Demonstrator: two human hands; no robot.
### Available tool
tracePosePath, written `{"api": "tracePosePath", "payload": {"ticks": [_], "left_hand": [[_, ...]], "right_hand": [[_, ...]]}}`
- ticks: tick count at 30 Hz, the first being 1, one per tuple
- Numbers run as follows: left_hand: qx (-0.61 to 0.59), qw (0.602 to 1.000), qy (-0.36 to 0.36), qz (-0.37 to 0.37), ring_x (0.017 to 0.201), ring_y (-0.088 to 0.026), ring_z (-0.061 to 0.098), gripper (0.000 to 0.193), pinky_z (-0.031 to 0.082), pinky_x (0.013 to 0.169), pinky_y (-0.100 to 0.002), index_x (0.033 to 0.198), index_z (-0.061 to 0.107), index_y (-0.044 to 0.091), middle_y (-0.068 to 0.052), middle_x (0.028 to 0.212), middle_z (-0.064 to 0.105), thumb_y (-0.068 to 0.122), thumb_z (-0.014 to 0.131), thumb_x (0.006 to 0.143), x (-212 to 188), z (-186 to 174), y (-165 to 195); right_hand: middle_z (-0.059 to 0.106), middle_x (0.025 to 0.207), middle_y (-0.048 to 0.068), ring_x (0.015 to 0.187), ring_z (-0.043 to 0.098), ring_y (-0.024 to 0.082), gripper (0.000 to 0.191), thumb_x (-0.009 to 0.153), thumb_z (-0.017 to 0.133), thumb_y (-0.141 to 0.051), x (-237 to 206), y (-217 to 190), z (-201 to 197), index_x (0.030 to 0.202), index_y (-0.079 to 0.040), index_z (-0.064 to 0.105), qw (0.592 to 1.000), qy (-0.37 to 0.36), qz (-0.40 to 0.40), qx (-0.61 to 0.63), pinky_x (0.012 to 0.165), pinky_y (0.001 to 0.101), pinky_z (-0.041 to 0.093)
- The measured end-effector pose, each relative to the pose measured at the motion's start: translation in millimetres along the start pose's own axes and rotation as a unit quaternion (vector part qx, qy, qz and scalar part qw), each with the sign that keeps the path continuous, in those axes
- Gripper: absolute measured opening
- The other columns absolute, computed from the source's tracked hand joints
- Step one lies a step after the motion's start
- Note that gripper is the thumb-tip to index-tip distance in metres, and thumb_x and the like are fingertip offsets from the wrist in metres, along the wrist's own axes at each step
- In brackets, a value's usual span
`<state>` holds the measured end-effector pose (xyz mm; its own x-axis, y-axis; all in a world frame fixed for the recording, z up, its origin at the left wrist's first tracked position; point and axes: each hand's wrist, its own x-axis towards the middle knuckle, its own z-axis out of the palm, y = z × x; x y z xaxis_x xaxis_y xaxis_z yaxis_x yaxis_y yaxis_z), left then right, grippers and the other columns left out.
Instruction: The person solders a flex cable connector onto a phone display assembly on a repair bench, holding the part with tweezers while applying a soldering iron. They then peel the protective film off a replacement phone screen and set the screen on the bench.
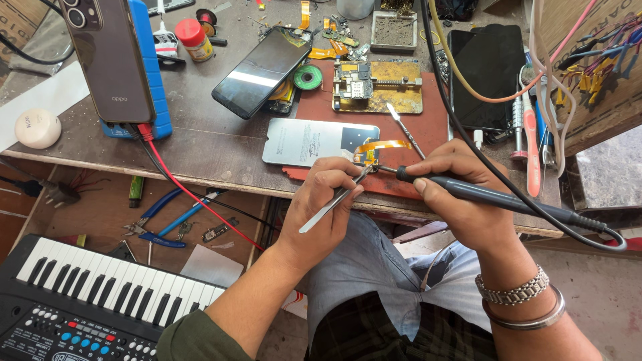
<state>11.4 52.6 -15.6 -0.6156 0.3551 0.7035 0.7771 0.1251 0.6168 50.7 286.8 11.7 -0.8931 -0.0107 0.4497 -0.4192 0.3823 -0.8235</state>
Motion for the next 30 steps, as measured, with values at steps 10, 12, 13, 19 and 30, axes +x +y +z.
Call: {"api": "tracePosePath", "payload": {"ticks": [10, 12, 13, 19, 30], "left_hand": [[-0.005, 1.000, 0.000, -0.005, 0.108, -0.032, 0.067, 0.022, 0.056, 0.092, -0.039, 0.113, 0.046, 0.006, -0.015, 0.118, 0.062, 0.000, 0.064, 0.103, 0.2, 0.2, 0.8], [-0.004, 1.000, 0.000, -0.003, 0.108, -0.032, 0.067, 0.022, 0.056, 0.093, -0.040, 0.114, 0.046, 0.006, -0.015, 0.118, 0.062, 0.000, 0.064, 0.103, 0.2, 0.0, 1.0], [-0.003, 1.000, 0.000, -0.002, 0.109, -0.032, 0.067, 0.022, 0.056, 0.093, -0.040, 0.114, 0.046, 0.006, -0.015, 0.118, 0.062, 0.000, 0.064, 0.103, 0.4, -0.4, 0.6], [-0.001, 1.000, 0.000, 0.001, 0.110, -0.032, 0.066, 0.022, 0.056, 0.095, -0.040, 0.114, 0.046, 0.006, -0.015, 0.118, 0.063, 0.000, 0.064, 0.103, 0.3, -0.1, 0.6], [-0.006, 1.000, 0.002, -0.001, 0.110, -0.031, 0.066, 0.021, 0.056, 0.095, -0.039, 0.113, 0.046, 0.005, -0.014, 0.118, 0.063, 0.000, 0.064, 0.103, 0.8, -0.4, 0.4]], "right_hand": [[0.064, 0.094, 0.004, 0.085, 0.059, 0.011, 0.015, 0.085, 0.070, -0.002, 0.3, 0.7, 0.2, 0.100, -0.001, 0.076, 1.000, 0.003, 0.012, -0.002, 0.076, 0.0257, 0.046], [0.064, 0.094, 0.004, 0.086, 0.058, 0.011, 0.015, 0.086, 0.070, -0.002, 0.5, 0.9, -0.3, 0.100, -0.001, 0.075, 1.000, -0.001, 0.005, 0.003, 0.076, 0.0256, 0.046], [0.063, 0.094, 0.004, 0.086, 0.058, 0.011, 0.015, 0.086, 0.070, -0.002, 0.7, 1.1, -0.7, 0.100, -0.001, 0.075, 1.000, -0.003, 0.002, 0.006, 0.076, 0.0255, 0.046], [0.063, 0.093, 0.003, 0.084, 0.057, 0.011, 0.015, 0.086, 0.071, -0.003, 0.1, 2.5, -1.2, 0.101, -0.002, 0.075, 1.000, 0.001, 0.009, 0.003, 0.074, 0.0258, 0.045], [0.063, 0.095, 0.003, 0.087, 0.058, 0.011, 0.016, 0.086, 0.070, -0.003, 0.6, 2.8, -2.3, 0.100, -0.002, 0.076, 1.000, -0.005, 0.009, 0.011, 0.077, 0.0257, 0.046]]}}
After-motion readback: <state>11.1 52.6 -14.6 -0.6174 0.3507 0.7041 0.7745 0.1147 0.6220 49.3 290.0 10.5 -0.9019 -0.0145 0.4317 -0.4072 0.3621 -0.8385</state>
